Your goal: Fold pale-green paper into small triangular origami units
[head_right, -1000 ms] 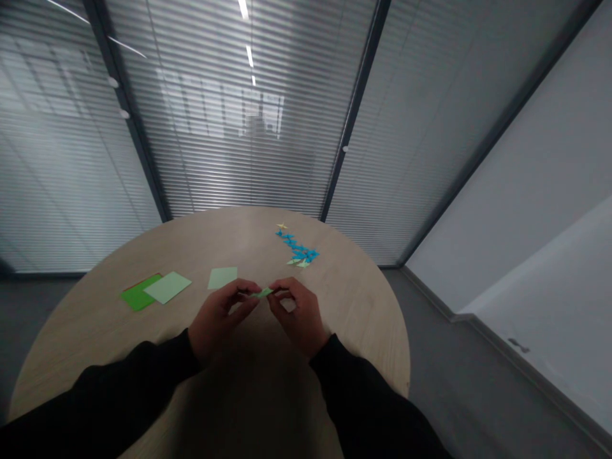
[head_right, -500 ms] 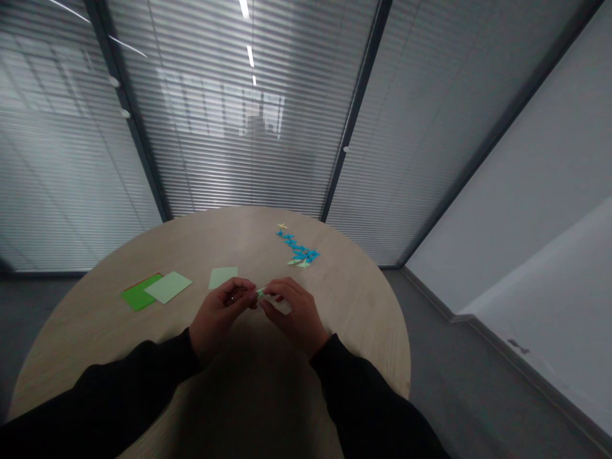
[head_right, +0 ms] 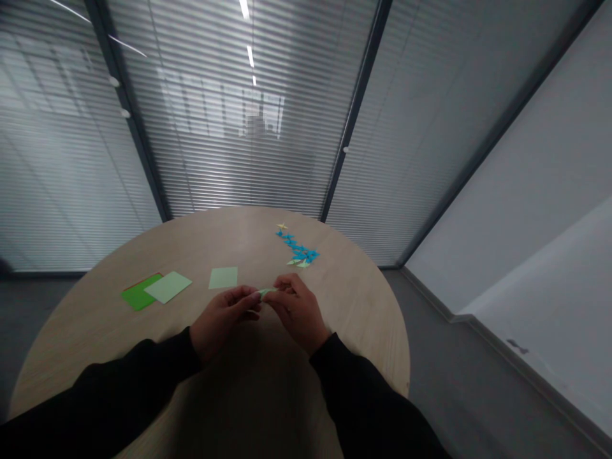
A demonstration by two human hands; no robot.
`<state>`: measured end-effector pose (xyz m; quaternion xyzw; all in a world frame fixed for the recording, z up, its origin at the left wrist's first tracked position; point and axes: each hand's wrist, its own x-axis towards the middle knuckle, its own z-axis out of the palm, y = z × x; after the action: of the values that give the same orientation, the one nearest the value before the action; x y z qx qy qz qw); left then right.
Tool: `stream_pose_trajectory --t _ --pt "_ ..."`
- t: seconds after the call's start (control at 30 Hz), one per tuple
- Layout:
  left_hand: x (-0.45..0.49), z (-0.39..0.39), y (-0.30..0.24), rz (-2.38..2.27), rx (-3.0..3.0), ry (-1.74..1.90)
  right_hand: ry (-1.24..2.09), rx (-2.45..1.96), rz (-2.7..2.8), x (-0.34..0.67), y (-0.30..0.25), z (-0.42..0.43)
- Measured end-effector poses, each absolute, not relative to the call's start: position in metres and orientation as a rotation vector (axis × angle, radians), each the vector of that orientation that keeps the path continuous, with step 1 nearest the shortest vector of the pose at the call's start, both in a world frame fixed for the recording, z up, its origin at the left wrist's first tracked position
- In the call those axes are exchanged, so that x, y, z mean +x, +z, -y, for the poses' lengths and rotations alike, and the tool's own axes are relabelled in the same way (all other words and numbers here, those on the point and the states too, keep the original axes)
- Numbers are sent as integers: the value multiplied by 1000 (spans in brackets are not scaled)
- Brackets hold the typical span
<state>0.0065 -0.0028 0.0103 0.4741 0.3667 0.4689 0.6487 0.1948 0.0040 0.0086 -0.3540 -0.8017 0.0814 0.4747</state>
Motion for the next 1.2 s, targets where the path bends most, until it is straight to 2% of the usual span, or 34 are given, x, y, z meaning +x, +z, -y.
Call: stream_pose_trajectory --t 0.23,0.4,0.53,0.67,0.87,1.2 --pt "8 4 7 -885 1139 1126 55 -870 2082 200 8 -5" --pt "-4 -2 4 -1288 1866 1000 190 -923 2087 199 -10 -5" --pt "-11 -7 -1 -1372 2284 849 204 -1006 2137 197 -22 -6" --pt "-14 -10 -6 -1380 2347 839 208 -1017 2233 198 -20 -6" --pt "-22 -13 -8 -1122 2644 815 239 -981 2318 199 -14 -5" --pt "-18 -13 -6 -1204 2579 766 321 -1083 2270 194 -12 -3"
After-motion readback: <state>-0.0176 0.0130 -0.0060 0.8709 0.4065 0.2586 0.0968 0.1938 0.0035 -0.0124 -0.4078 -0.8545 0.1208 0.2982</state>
